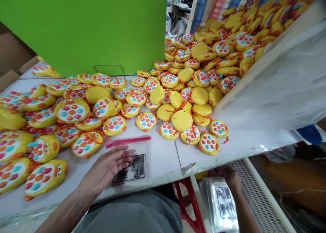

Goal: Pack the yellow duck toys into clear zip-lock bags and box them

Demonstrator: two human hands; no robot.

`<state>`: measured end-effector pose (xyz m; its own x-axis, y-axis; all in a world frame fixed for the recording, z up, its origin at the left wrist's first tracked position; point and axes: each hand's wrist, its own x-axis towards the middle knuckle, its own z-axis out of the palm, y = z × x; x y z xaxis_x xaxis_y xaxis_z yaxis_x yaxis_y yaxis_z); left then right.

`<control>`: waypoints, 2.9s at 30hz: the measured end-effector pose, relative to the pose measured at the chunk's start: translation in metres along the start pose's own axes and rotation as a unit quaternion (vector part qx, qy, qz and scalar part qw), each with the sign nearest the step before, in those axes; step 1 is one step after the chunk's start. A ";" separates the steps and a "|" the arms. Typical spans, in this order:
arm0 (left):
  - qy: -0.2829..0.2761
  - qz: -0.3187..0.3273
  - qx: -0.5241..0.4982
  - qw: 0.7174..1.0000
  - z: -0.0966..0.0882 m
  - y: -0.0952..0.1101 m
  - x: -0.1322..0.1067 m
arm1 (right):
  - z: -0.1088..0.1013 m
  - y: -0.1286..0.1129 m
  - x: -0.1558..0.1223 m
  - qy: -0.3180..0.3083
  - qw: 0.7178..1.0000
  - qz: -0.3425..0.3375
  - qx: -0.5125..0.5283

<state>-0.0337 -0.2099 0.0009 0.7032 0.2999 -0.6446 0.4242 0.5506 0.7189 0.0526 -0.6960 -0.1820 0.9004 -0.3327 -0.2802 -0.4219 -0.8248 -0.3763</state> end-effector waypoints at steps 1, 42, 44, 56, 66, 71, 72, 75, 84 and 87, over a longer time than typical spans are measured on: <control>-0.008 0.000 0.004 1.000 0.001 -0.001 0.000 | -0.016 0.002 -0.005 -0.011 1.000 0.005 0.020; -0.146 0.302 0.318 0.887 0.005 0.031 -0.014 | -0.019 -0.335 -0.179 -0.312 0.813 -0.426 0.245; -0.145 0.273 0.295 0.904 0.006 0.028 -0.012 | -0.018 -0.337 -0.182 -0.306 0.817 -0.420 0.250; -0.143 0.220 0.258 0.930 -0.008 0.012 -0.003 | -0.008 -0.340 -0.187 -0.302 0.824 -0.392 0.275; -0.135 0.250 0.330 0.900 -0.008 0.013 -0.005 | -0.008 -0.348 -0.182 -0.302 0.814 -0.456 0.197; -0.111 0.286 0.418 0.855 -0.007 0.013 -0.008 | -0.009 -0.353 -0.184 -0.259 0.820 -0.486 0.154; -0.107 0.293 0.436 0.844 -0.007 0.013 -0.008 | -0.009 -0.353 -0.185 -0.253 0.819 -0.496 0.138; -0.100 0.322 0.478 0.811 -0.008 0.013 -0.009 | -0.009 -0.353 -0.188 -0.233 0.807 -0.535 0.085; -0.066 0.251 0.300 0.918 -0.008 0.008 -0.006 | 0.003 -0.352 -0.194 -0.064 0.744 -0.661 0.073; -0.083 0.210 0.250 0.941 -0.011 0.009 -0.006 | 0.004 -0.355 -0.195 -0.075 0.746 -0.653 0.112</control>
<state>-0.0402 -0.1984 0.0089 0.9308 0.2610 -0.2561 0.2751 -0.0385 0.9606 0.0266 -0.3371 0.0025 0.5448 0.7548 0.3653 0.7813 -0.2986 -0.5482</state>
